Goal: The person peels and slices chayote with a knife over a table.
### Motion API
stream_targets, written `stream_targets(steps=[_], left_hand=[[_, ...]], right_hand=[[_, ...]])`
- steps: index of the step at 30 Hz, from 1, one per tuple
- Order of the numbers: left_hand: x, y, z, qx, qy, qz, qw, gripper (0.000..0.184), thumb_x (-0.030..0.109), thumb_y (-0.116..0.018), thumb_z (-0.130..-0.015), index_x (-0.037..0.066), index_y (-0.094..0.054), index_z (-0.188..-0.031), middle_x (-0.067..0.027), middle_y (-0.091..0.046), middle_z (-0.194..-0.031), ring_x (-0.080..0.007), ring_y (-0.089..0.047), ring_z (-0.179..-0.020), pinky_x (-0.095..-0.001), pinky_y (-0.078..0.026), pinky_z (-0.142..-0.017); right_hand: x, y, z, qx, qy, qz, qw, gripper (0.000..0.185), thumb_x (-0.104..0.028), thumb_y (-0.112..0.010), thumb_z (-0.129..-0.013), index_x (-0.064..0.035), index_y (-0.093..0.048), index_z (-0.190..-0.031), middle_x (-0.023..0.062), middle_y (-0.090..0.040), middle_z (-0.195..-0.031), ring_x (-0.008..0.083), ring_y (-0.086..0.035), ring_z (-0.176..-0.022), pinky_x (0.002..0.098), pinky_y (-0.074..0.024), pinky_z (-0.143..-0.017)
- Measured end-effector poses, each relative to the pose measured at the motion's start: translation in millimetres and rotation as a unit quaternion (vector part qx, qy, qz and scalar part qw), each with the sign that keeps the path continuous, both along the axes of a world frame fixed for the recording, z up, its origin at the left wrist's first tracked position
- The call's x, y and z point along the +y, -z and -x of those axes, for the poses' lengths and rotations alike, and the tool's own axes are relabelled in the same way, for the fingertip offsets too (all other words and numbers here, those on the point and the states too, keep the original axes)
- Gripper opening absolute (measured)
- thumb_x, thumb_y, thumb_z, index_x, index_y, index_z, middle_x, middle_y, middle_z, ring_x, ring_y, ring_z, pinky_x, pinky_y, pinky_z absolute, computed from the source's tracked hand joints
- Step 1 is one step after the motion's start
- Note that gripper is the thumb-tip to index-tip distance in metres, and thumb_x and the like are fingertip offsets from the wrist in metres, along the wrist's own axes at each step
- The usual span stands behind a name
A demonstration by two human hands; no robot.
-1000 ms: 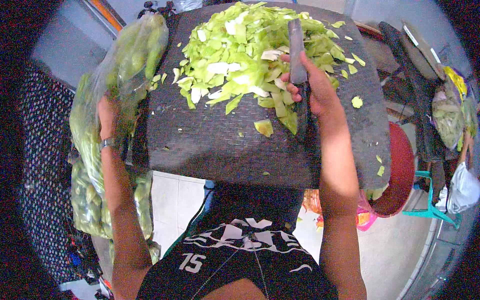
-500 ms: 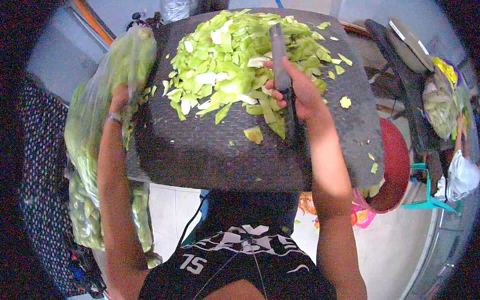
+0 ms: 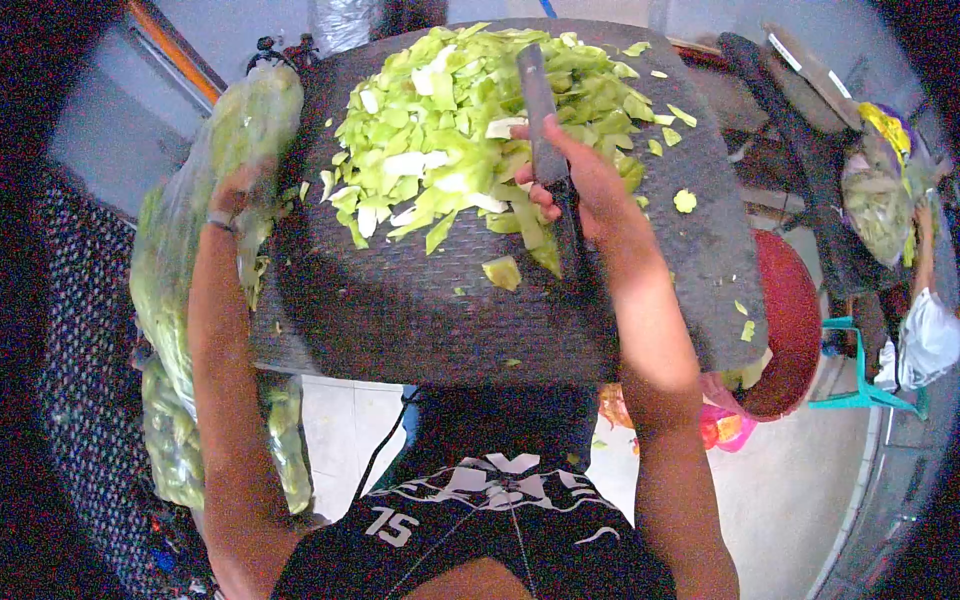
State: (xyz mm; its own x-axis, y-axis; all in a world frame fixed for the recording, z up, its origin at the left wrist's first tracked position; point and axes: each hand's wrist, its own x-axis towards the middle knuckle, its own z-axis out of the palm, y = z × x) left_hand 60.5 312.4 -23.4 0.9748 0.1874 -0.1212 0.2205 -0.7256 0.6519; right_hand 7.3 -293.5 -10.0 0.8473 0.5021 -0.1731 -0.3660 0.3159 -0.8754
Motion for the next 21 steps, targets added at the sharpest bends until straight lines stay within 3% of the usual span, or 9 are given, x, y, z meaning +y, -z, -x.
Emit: stream_targets(steps=[4,6,9,12,13,15,18,20,21], left_hand=[[-18,-28,46,-0.079,-0.092,0.179,0.976,0.053,0.055,-0.062,-0.095,0.01,-0.07,-0.12,0.0029,-0.059,-0.085,-0.0154,-0.054,-0.064,-0.0333,-0.048,-0.059],[-57,-52,72,-0.119,-0.204,0.252,0.938,0.06,0.06,-0.062,-0.094,0.005,-0.069,-0.12,0.003,-0.057,-0.079,-0.0155,-0.051,-0.061,-0.0325,-0.046,-0.058],[-48,-70,71,-0.063,-0.213,0.017,0.975,0.069,0.065,-0.059,-0.094,0.001,-0.069,-0.116,-0.0003,-0.059,-0.074,-0.0167,-0.054,-0.063,-0.0324,-0.048,-0.062],[-76,-72,83,-0.19,-0.329,-0.236,0.894,0.074,0.068,-0.059,-0.092,-0.003,-0.068,-0.109,-0.0043,-0.06,-0.07,-0.0166,-0.053,-0.06,-0.0338,-0.047,-0.059],[-91,-74,87,-0.25,-0.351,-0.226,0.874,0.067,0.066,-0.062,-0.092,0.0,-0.068,-0.102,-0.0086,-0.064,-0.075,-0.0155,-0.052,-0.057,-0.0336,-0.043,-0.052],[-144,-83,104,-0.276,-0.301,0.143,0.902,0.061,0.061,-0.062,-0.094,0.001,-0.065,-0.103,-0.0074,-0.061,-0.074,-0.0127,-0.049,-0.054,-0.0308,-0.04,-0.048],[-186,-84,112,-0.108,-0.028,0.628,0.77,0.049,0.052,-0.061,-0.099,0.003,-0.057,-0.106,-0.0033,-0.055,-0.076,-0.0081,-0.042,-0.051,-0.0244,-0.035,-0.046],[-206,-70,101,0.046,0.083,0.759,0.644,0.046,0.049,-0.059,-0.102,0.003,-0.052,-0.108,-0.0006,-0.05,-0.077,-0.0058,-0.04,-0.054,-0.0212,-0.034,-0.047],[-232,-65,102,-0.035,0.076,0.725,0.683,0.046,0.048,-0.059,-0.102,0.004,-0.053,-0.111,-0.0005,-0.051,-0.079,-0.0061,-0.041,-0.057,-0.0209,-0.035,-0.049]], right_hand=[[3,-4,4,0.002,-0.002,0.006,1.0,0.056,-0.05,-0.039,-0.109,-0.0101,-0.048,-0.147,0.0053,-0.063,-0.084,0.0061,-0.05,-0.053,0.0205,-0.0402,-0.042],[7,-3,4,0.008,-0.007,0.004,1.0,0.056,-0.05,-0.039,-0.109,-0.0098,-0.048,-0.146,0.0052,-0.063,-0.084,0.006,-0.05,-0.053,0.0204,-0.0398,-0.041],[6,-2,1,0.01,-0.002,0.004,1.0,0.055,-0.05,-0.039,-0.108,-0.0097,-0.049,-0.145,0.005,-0.063,-0.084,0.0057,-0.05,-0.053,0.0203,-0.0391,-0.041],[6,0,4,0.012,0.007,0.014,1.0,0.055,-0.052,-0.04,-0.108,-0.0111,-0.051,-0.143,0.0048,-0.063,-0.083,0.0061,-0.05,-0.053,0.0208,-0.0392,-0.041],[4,2,2,0.012,0.005,0.01,1.0,0.054,-0.053,-0.042,-0.107,-0.0126,-0.053,-0.141,0.0049,-0.063,-0.083,0.0065,-0.05,-0.054,0.0213,-0.0397,-0.042],[2,5,-1,0.014,0.001,0.003,1.0,0.054,-0.055,-0.043,-0.106,-0.014,-0.055,-0.14,0.005,-0.063,-0.083,0.007,-0.051,-0.055,0.0218,-0.0401,-0.043],[5,5,-1,0.022,-0.006,0.0,1.0,0.055,-0.054,-0.042,-0.106,-0.0138,-0.054,-0.141,0.0051,-0.063,-0.083,0.0071,-0.051,-0.055,0.0218,-0.0403,-0.043],[5,1,2,0.024,-0.002,0.007,1.0,0.055,-0.054,-0.042,-0.107,-0.0134,-0.053,-0.142,0.0052,-0.063,-0.083,0.0072,-0.051,-0.055,0.0218,-0.0404,-0.043],[4,0,1,0.016,-0.006,0.0,1.0,0.055,-0.053,-0.041,-0.107,-0.0125,-0.051,-0.144,0.005,-0.062,-0.084,0.0066,-0.051,-0.055,0.0211,-0.0403,-0.043]])
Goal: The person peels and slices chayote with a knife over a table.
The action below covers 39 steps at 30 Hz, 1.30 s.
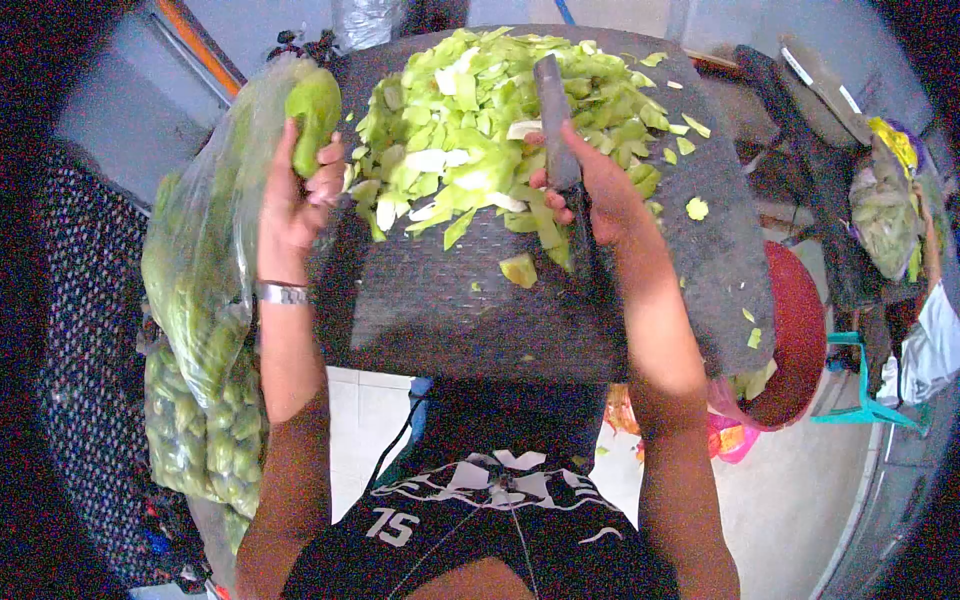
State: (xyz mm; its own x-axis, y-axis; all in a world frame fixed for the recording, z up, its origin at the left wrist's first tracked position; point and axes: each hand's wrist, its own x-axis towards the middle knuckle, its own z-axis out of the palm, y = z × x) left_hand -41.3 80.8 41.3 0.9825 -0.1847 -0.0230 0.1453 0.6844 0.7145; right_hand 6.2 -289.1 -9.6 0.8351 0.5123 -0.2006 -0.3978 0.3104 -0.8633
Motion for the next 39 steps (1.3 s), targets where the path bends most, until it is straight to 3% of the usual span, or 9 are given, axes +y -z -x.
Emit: stream_targets(steps=[2,6,11,14,17,21,26,31,39], left_hand=[[-25,22,-3,-0.091,-0.132,-0.061,0.985,0.056,0.047,-0.06,-0.1,0.002,-0.049,-0.131,-0.0125,-0.06,-0.105,-0.0166,-0.059,-0.089,-0.0294,-0.054,-0.072],[-50,38,17,0.018,-0.116,0.321,0.94,0.079,0.038,-0.062,-0.097,0.002,-0.025,-0.156,-0.0313,-0.033,-0.153,-0.05,-0.037,-0.141,-0.0613,-0.035,-0.117],[-60,88,-8,0.106,-0.004,0.189,0.976,0.061,0.033,-0.061,-0.096,-0.002,-0.047,-0.143,-0.0217,-0.06,-0.131,-0.0311,-0.063,-0.11,-0.036,-0.059,-0.086],[-96,56,8,0.021,-0.02,0.141,0.99,0.051,0.021,-0.064,-0.092,-0.001,-0.051,-0.136,-0.0216,-0.062,-0.126,-0.032,-0.067,-0.104,-0.0427,-0.061,-0.08],[-109,42,22,0.047,0.068,0.016,0.996,0.047,0.015,-0.066,-0.088,0.002,-0.054,-0.132,-0.0187,-0.067,-0.118,-0.0318,-0.07,-0.095,-0.0456,-0.061,-0.076],[-123,53,33,-0.008,0.002,-0.242,0.97,0.054,0.002,-0.081,-0.072,0.002,-0.06,-0.122,-0.0105,-0.07,-0.099,-0.0253,-0.071,-0.085,-0.0381,-0.059,-0.077],[-132,55,46,-0.234,-0.129,-0.682,0.681,0.041,0.017,-0.076,-0.082,-0.004,-0.063,-0.115,-0.0162,-0.071,-0.104,-0.0326,-0.067,-0.098,-0.0403,-0.054,-0.089],[-131,59,45,-0.386,-0.163,-0.668,0.615,0.034,0.02,-0.075,-0.079,0.007,-0.072,-0.11,-0.0167,-0.071,-0.107,-0.0338,-0.066,-0.102,-0.043,-0.052,-0.092],[-123,35,77,-0.241,-0.145,-0.596,0.752,0.059,0.009,-0.087,-0.062,0.005,-0.065,-0.117,-0.0092,-0.073,-0.1,-0.0196,-0.07,-0.091,-0.033,-0.054,-0.083]], right_hand=[[-2,2,1,-0.009,-0.002,-0.014,1.0,0.056,-0.051,-0.039,-0.109,-0.0105,-0.048,-0.146,0.0045,-0.061,-0.085,0.0056,-0.05,-0.054,0.0197,-0.0402,-0.042],[-5,0,0,-0.008,0.0,-0.021,1.0,0.057,-0.051,-0.039,-0.108,-0.0106,-0.047,-0.147,0.0037,-0.06,-0.084,0.0054,-0.05,-0.054,0.0197,-0.0405,-0.041],[2,-2,5,-0.015,-0.001,-0.003,1.0,0.058,-0.052,-0.04,-0.108,-0.0101,-0.046,-0.148,0.0033,-0.06,-0.083,0.0054,-0.049,-0.052,0.0193,-0.0383,-0.04],[1,2,2,-0.042,0.029,0.059,0.997,0.053,-0.051,-0.049,-0.105,-0.0091,-0.057,-0.137,0.0088,-0.065,-0.078,0.0141,-0.058,-0.056,0.0293,-0.0463,-0.048],[26,-18,28,-0.392,0.204,0.409,0.798,0.048,-0.047,-0.059,-0.101,-0.0068,-0.064,-0.126,0.0159,-0.067,-0.08,0.0254,-0.067,-0.065,0.0392,-0.0533,-0.059],[32,-27,50,-0.566,0.182,0.403,0.696,0.054,-0.056,-0.077,-0.082,-0.0042,-0.068,-0.096,0.0183,-0.067,-0.082,0.0379,-0.069,-0.078,0.0463,-0.0541,-0.069],[35,-37,63,-0.587,0.086,0.447,0.67,0.067,-0.067,-0.079,-0.069,-0.0036,-0.06,-0.079,0.018,-0.063,-0.076,0.0402,-0.066,-0.074,0.0493,-0.0521,-0.066],[34,-31,64,-0.581,0.095,0.46,0.665,0.066,-0.066,-0.08,-0.068,-0.0046,-0.06,-0.077,0.019,-0.064,-0.075,0.0407,-0.067,-0.074,0.0491,-0.0525,-0.067],[-5,-20,23,-0.388,0.047,0.601,0.697,0.082,-0.08,-0.053,-0.085,-0.0005,-0.073,-0.082,0.0243,-0.069,-0.078,0.0431,-0.07,-0.08,0.0516,-0.0533,-0.074]])
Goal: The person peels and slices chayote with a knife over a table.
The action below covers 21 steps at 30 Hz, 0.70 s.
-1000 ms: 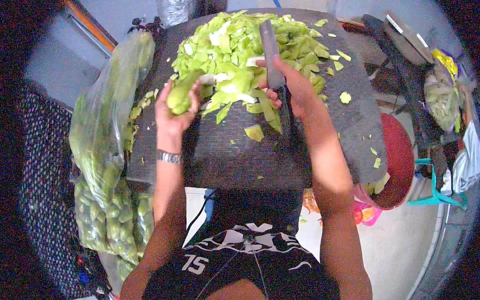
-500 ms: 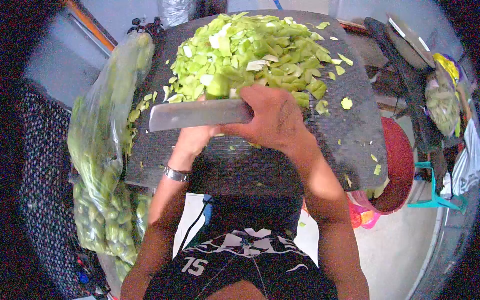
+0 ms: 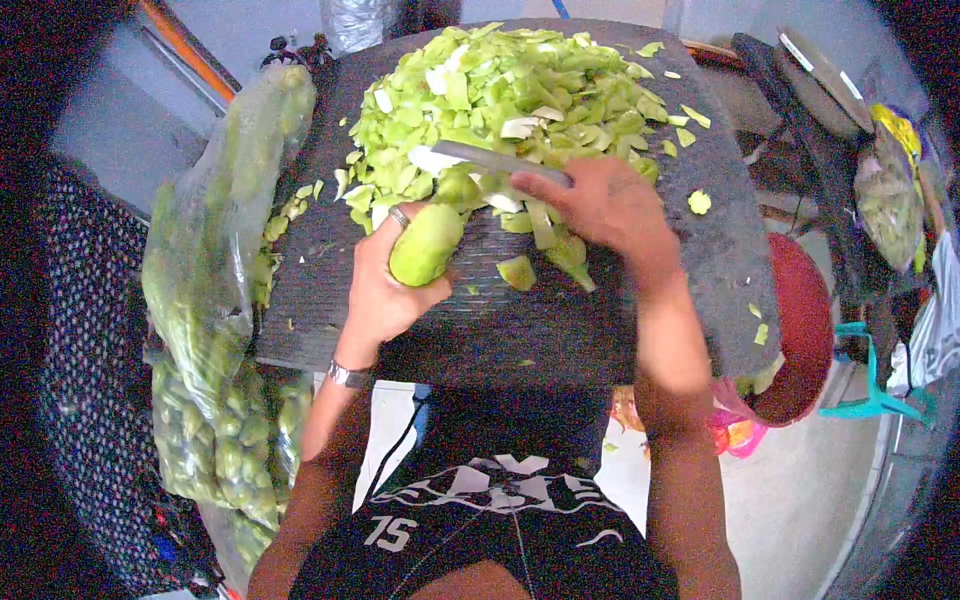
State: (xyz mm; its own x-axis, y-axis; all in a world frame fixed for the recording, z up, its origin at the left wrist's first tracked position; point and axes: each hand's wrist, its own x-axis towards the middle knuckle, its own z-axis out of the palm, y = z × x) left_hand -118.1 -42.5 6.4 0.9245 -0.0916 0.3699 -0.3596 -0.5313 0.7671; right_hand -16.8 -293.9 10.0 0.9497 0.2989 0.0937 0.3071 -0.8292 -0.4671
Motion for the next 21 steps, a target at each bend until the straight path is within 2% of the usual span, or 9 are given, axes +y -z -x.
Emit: stream_targets(steps=[4,5,8,9,12,13,18,20,21], left_hand=[[6,6,-3,0.218,0.005,0.314,0.924,0.05,0.014,-0.082,-0.078,0.0,-0.06,-0.12,-0.0123,-0.071,-0.09,-0.0208,-0.072,-0.083,-0.0328,-0.058,-0.072],[10,7,-1,0.298,0.012,0.402,0.866,0.049,0.033,-0.073,-0.091,-0.003,-0.058,-0.119,-0.0153,-0.07,-0.089,-0.0247,-0.074,-0.082,-0.036,-0.062,-0.06],[30,7,-11,0.414,0.109,0.5,0.753,0.058,0.049,-0.06,-0.095,-0.004,-0.057,-0.119,-0.0186,-0.071,-0.088,-0.0296,-0.075,-0.078,-0.0395,-0.062,-0.05],[29,6,-14,0.39,0.067,0.439,0.807,0.072,0.063,-0.051,-0.096,0.001,-0.053,-0.132,-0.0239,-0.07,-0.112,-0.0359,-0.074,-0.094,-0.0466,-0.065,-0.06],[8,3,-12,0.217,0.159,0.679,0.683,0.085,0.072,-0.051,-0.093,0.004,-0.045,-0.145,-0.0243,-0.058,-0.139,-0.0402,-0.063,-0.12,-0.0601,-0.061,-0.081],[14,7,-16,0.203,0.248,0.71,0.627,0.095,0.078,-0.049,-0.09,0.009,-0.036,-0.154,-0.0207,-0.041,-0.156,-0.0431,-0.045,-0.14,-0.0705,-0.044,-0.104],[2,1,-17,0.202,0.193,0.783,0.556,0.087,0.072,-0.051,-0.093,0.007,-0.04,-0.15,-0.0196,-0.04,-0.157,-0.0453,-0.036,-0.145,-0.0743,-0.028,-0.113],[0,7,-16,0.222,0.22,0.809,0.497,0.083,0.068,-0.055,-0.093,0.007,-0.044,-0.147,-0.0222,-0.039,-0.156,-0.0462,-0.033,-0.146,-0.0731,-0.027,-0.115],[-4,11,-16,0.21,0.222,0.777,0.551,0.076,0.058,-0.06,-0.094,0.005,-0.045,-0.145,-0.0256,-0.039,-0.155,-0.047,-0.031,-0.147,-0.0718,-0.024,-0.117]], right_hand=[[-5,3,-3,0.064,0.043,0.017,0.997,0.091,-0.082,-0.043,-0.09,0.004,-0.072,-0.082,0.0266,-0.069,-0.08,0.0451,-0.069,-0.081,0.0533,-0.052,-0.077],[-5,2,-2,0.069,0.04,0.004,0.997,0.092,-0.082,-0.042,-0.091,0.0044,-0.072,-0.083,0.0272,-0.069,-0.08,0.0449,-0.069,-0.082,0.053,-0.0519,-0.078],[-1,-5,0,0.096,0.039,-0.038,0.994,0.082,-0.073,-0.042,-0.097,0.0041,-0.068,-0.084,0.0267,-0.065,-0.08,0.0428,-0.065,-0.079,0.0497,-0.0493,-0.076],[0,-7,1,0.108,0.041,-0.053,0.992,0.078,-0.069,-0.043,-0.1,0.0037,-0.066,-0.084,0.0262,-0.064,-0.079,0.0418,-0.063,-0.077,0.0482,-0.0481,-0.074],[-1,-6,0,0.075,0.055,-0.071,0.993,0.077,-0.066,-0.042,-0.102,0.0057,-0.062,-0.082,0.0235,-0.06,-0.074,0.0375,-0.057,-0.069,0.0468,-0.0466,-0.071],[-2,-8,0,0.073,0.054,-0.075,0.993,0.076,-0.065,-0.043,-0.102,0.006,-0.062,-0.081,0.0231,-0.059,-0.073,0.0362,-0.055,-0.068,0.0465,-0.0463,-0.07],[1,-12,0,0.083,0.069,-0.085,0.991,0.072,-0.061,-0.048,-0.102,0.0068,-0.059,-0.081,0.0205,-0.055,-0.069,0.0305,-0.048,-0.065,0.0451,-0.044,-0.067],[1,-8,0,0.063,0.056,-0.099,0.991,0.081,-0.071,-0.043,-0.099,0.0052,-0.064,-0.078,0.025,-0.061,-0.073,0.0381,-0.059,-0.071,0.049,-0.0468,-0.071],[1,-5,0,0.055,0.05,-0.106,0.992,0.086,-0.075,-0.04,-0.097,0.0044,-0.067,-0.077,0.0273,-0.064,-0.076,0.0419,-0.064,-0.074,0.051,-0.0482,-0.073]])
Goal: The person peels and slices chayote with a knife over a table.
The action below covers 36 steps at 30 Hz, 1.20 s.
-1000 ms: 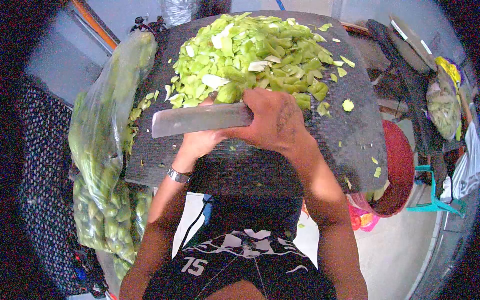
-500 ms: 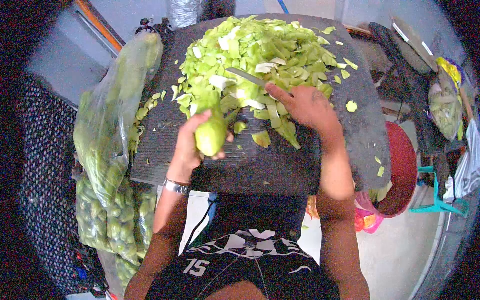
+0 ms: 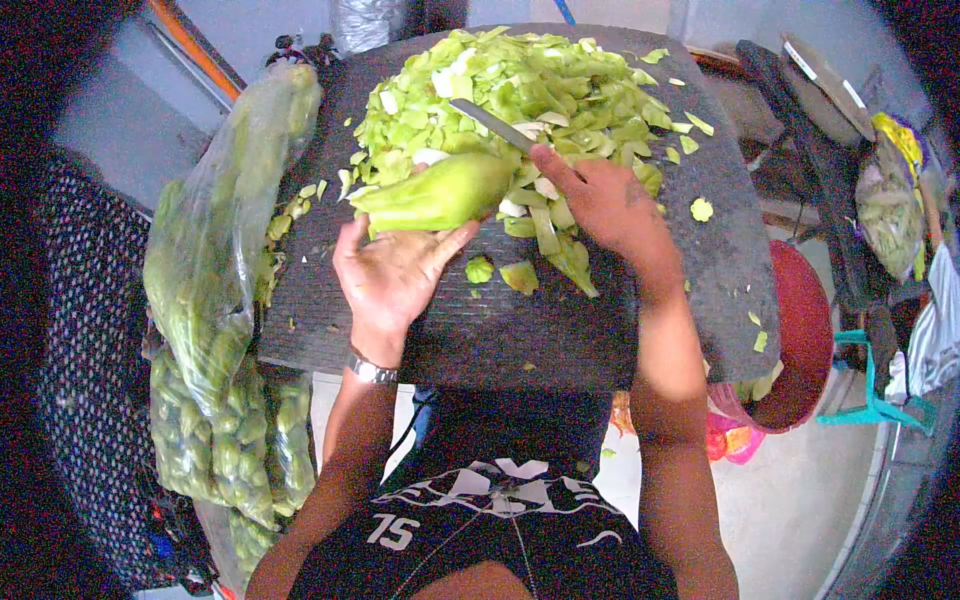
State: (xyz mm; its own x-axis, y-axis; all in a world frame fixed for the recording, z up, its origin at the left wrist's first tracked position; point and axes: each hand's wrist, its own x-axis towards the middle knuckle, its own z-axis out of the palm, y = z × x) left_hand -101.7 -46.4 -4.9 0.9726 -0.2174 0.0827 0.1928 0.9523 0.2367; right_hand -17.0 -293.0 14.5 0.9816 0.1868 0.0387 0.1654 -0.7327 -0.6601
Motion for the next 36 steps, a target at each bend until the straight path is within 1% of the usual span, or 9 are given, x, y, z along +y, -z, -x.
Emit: stream_targets(steps=[3,4,7,8,11,14,18,21,36], left_hand=[[-12,6,2,0.042,0.001,0.121,0.992,0.07,0.044,-0.061,-0.096,0.001,-0.041,-0.148,-0.0262,-0.038,-0.156,-0.0484,-0.03,-0.147,-0.0715,-0.023,-0.118],[-14,8,2,0.039,0.003,0.099,0.994,0.064,0.031,-0.058,-0.098,-0.003,-0.039,-0.147,-0.0271,-0.038,-0.156,-0.0489,-0.034,-0.145,-0.0668,-0.027,-0.119],[-20,16,-4,0.02,0.028,-0.029,0.999,0.06,0.028,-0.057,-0.099,-0.006,-0.04,-0.146,-0.0278,-0.038,-0.155,-0.049,-0.039,-0.142,-0.0593,-0.039,-0.116],[-20,16,-5,0.042,0.067,0.021,0.997,0.059,0.029,-0.055,-0.099,-0.005,-0.041,-0.146,-0.0274,-0.045,-0.15,-0.0479,-0.048,-0.135,-0.048,-0.055,-0.103],[-17,25,-7,-0.011,0.086,-0.095,0.992,0.058,0.033,-0.054,-0.101,-0.003,-0.045,-0.145,-0.0256,-0.056,-0.139,-0.0417,-0.06,-0.122,-0.0377,-0.062,-0.083],[-23,8,-2,0.022,0.077,-0.155,0.985,0.056,0.044,-0.052,-0.103,0.0,-0.052,-0.137,-0.0195,-0.068,-0.118,-0.0316,-0.071,-0.091,-0.0317,-0.059,-0.061],[-28,7,1,0.097,0.034,-0.35,0.931,0.057,0.064,-0.047,-0.1,0.011,-0.059,-0.118,-0.0051,-0.064,-0.08,-0.0192,-0.062,-0.054,-0.0266,-0.047,-0.04],[-22,22,-3,0.136,0.023,-0.29,0.947,0.06,0.068,-0.045,-0.099,0.012,-0.058,-0.117,-0.0049,-0.064,-0.082,-0.0177,-0.06,-0.054,-0.0255,-0.046,-0.04],[-20,15,9,0.102,-0.03,-0.3,0.948,0.04,0.04,-0.043,-0.108,0.003,-0.057,-0.116,-0.012,-0.066,-0.085,-0.0193,-0.056,-0.048,-0.0278,-0.041,-0.038]], right_hand=[[1,9,-8,0.003,-0.018,-0.001,1.0,0.086,-0.074,-0.04,-0.098,0.0053,-0.066,-0.078,0.0265,-0.063,-0.075,0.0414,-0.063,-0.073,0.0517,-0.0472,-0.072],[1,9,-8,0.008,-0.017,-0.003,1.0,0.086,-0.074,-0.04,-0.098,0.0054,-0.066,-0.078,0.0264,-0.063,-0.075,0.0413,-0.062,-0.072,0.0515,-0.0471,-0.072],[4,5,-6,0.011,-0.016,-0.021,1.0,0.084,-0.073,-0.04,-0.099,0.0055,-0.066,-0.081,0.026,-0.062,-0.075,0.0408,-0.061,-0.071,0.0508,-0.0471,-0.071],[4,5,-5,0.004,-0.015,-0.036,0.999,0.084,-0.072,-0.04,-0.099,0.0054,-0.066,-0.082,0.0257,-0.062,-0.074,0.0406,-0.061,-0.07,0.0506,-0.0472,-0.07],[4,1,0,-0.022,-0.036,-0.067,0.997,0.079,-0.07,-0.043,-0.099,0.0045,-0.066,-0.083,0.0251,-0.062,-0.073,0.0401,-0.062,-0.069,0.0494,-0.0474,-0.069],[8,1,5,-0.068,-0.084,-0.047,0.993,0.076,-0.069,-0.047,-0.098,0.0033,-0.065,-0.083,0.0252,-0.062,-0.073,0.04,-0.063,-0.071,0.0482,-0.0476,-0.067],[24,-13,27,-0.093,-0.171,-0.078,0.978,0.075,-0.072,-0.057,-0.09,0.0019,-0.063,-0.081,0.0251,-0.063,-0.073,0.0411,-0.066,-0.074,0.048,-0.0484,-0.067],[34,-1,35,-0.225,-0.199,-0.032,0.953,0.074,-0.072,-0.063,-0.085,0.0005,-0.052,-0.078,0.0179,-0.05,-0.066,0.0364,-0.052,-0.062,0.0448,-0.0417,-0.06],[30,1,26,-0.19,-0.182,-0.006,0.965,0.073,-0.073,-0.064,-0.083,0.0,-0.055,-0.079,0.0215,-0.056,-0.07,0.0434,-0.059,-0.07,0.0477,-0.0447,-0.062]])
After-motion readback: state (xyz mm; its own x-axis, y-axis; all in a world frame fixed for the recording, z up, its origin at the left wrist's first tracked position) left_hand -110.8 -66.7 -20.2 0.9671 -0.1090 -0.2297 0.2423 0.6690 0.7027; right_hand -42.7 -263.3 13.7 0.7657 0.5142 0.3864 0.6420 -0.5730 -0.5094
